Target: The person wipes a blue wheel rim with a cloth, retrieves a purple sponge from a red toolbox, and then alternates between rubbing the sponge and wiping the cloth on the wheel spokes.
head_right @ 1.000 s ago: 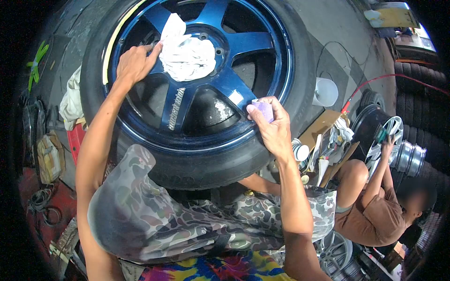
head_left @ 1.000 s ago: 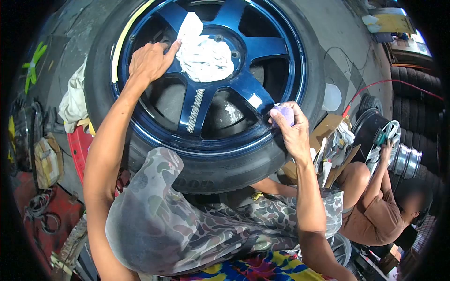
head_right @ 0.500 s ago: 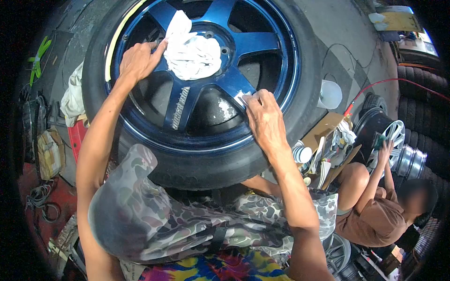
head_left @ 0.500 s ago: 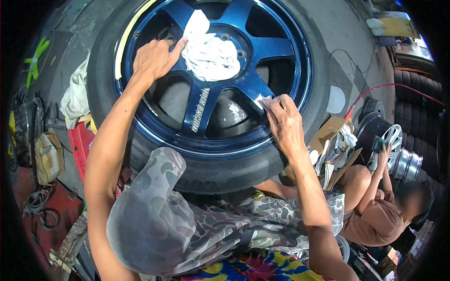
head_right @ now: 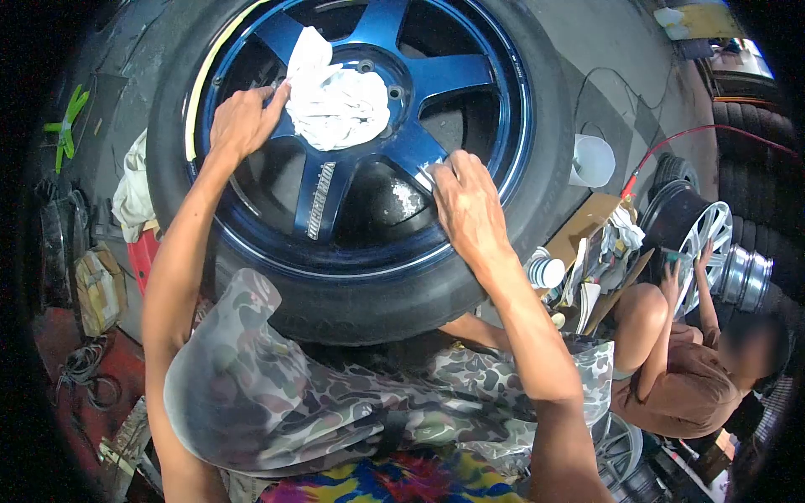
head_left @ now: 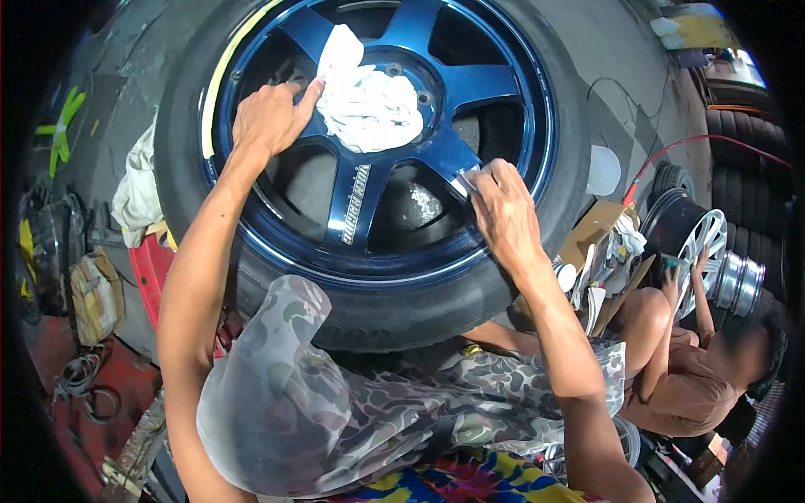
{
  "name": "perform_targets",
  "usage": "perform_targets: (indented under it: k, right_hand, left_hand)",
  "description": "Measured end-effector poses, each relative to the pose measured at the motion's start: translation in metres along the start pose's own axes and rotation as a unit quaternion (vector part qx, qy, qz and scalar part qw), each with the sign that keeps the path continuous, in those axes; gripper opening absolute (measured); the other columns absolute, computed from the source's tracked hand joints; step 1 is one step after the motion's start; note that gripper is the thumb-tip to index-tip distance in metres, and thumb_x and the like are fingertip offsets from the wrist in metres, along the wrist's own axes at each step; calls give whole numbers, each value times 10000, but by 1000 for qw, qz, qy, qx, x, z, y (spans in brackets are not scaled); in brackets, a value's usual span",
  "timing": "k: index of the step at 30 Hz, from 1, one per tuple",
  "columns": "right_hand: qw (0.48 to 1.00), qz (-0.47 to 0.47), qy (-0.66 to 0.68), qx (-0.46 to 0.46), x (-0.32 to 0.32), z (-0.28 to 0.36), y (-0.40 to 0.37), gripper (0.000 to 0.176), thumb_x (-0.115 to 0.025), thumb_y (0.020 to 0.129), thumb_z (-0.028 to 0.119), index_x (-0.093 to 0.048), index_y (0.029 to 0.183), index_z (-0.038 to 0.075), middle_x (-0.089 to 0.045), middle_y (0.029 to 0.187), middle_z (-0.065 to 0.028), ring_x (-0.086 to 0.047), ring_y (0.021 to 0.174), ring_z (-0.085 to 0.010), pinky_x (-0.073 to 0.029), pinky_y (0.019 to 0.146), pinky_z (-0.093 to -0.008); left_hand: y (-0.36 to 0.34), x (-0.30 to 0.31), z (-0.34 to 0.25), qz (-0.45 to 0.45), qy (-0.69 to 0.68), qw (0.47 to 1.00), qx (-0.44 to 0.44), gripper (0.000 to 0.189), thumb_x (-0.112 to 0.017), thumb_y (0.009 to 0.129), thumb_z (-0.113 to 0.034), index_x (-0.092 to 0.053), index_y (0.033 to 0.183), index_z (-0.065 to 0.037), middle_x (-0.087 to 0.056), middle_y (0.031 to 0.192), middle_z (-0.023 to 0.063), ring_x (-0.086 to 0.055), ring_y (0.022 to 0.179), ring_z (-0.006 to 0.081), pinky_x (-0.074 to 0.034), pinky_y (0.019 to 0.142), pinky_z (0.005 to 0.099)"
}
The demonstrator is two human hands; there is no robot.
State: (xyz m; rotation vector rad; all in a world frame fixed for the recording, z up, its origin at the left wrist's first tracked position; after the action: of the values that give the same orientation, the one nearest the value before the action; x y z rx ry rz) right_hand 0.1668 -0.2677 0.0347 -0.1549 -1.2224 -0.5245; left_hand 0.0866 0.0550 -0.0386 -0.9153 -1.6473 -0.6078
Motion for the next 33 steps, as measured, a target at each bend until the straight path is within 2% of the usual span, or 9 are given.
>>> perform_targets:
  k: [7,11,14,20,23,28,31,33]
  right_hand:
    - [1000,-8,-11,-6,-4,0,0,179,-697,863,-13,-687,1041,-22,-544,962,-155,-590,933,-343,-500,846,-451]
    - [1000,-3,-12,-4,-1,1,-3,172,-698,868,-2,-681,1037,-21,-541,959,-156,-590,944,-340,-495,849,-452]
    - [1000,-1,-20,-7,-5,0,3,177,-701,867,5,-684,1041,-21,-543,965,-155,-591,949,-340,-491,855,-449]
    - [1000,10,-26,-9,-1,0,0,157,-703,867,13,-672,1018,-15,-542,974,-157,-582,950,-345,-476,851,-459]
    - [999,4,-36,3,-3,3,5,153,-713,860,11,-670,1005,-9,-543,974,-155,-580,951,-341,-469,848,-456]
    - [1000,4,-12,-5,1,3,-3,177,-719,857,12,-680,1029,-10,-550,979,-151,-579,957,-336,-465,855,-450]
    - [999,20,-41,-4,1,3,0,174,-716,859,11,-687,1029,-13,-555,979,-146,-584,951,-335,-469,848,-447]
    - [999,10,-31,-2,-5,0,1,170,-713,859,11,-687,1026,-12,-554,979,-146,-585,946,-336,-467,846,-446]
  left_hand:
    - [0,-1,1,16,-12,1000,8,726,-457,1050,-644,-807,1172,-20,-772,951,282,-770,952,414,-590,900,495]
    - [-1,1,2,-8,-10,1000,8,731,-459,1048,-645,-809,1159,-13,-770,956,285,-765,952,423,-589,892,498]
    - [-1,-1,-1,20,-11,1000,4,734,-458,1049,-645,-810,1147,-8,-768,958,290,-762,955,431,-587,888,502]
    - [-1,2,2,-18,-17,1000,0,731,-460,1050,-643,-817,1112,-9,-764,923,292,-762,938,431,-587,882,502]
    - [0,-1,-2,19,-16,1000,0,724,-464,1051,-638,-820,1106,-10,-762,909,294,-763,927,429,-588,879,499]
    - [-2,3,0,-28,-7,1000,-11,720,-463,1052,-638,-821,1112,-16,-763,906,289,-764,919,425,-589,872,501]
    - [0,0,0,17,-8,1000,5,723,-458,1054,-639,-812,1144,-15,-767,918,284,-765,924,423,-590,873,498]
    - [-2,0,-2,2,-17,1000,1,714,-468,1053,-629,-807,1147,-9,-757,898,297,-762,921,437,-583,876,507]
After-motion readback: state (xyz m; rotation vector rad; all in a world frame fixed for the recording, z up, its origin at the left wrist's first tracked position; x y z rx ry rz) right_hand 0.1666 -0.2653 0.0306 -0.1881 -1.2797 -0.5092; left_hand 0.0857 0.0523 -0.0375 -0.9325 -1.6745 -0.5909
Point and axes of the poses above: each hand's wrist, its own y-axis towards the middle knuckle, its own x-axis out of the back of the hand, z = x × y, the point moved 9 cm from there along y, towards the middle knuckle
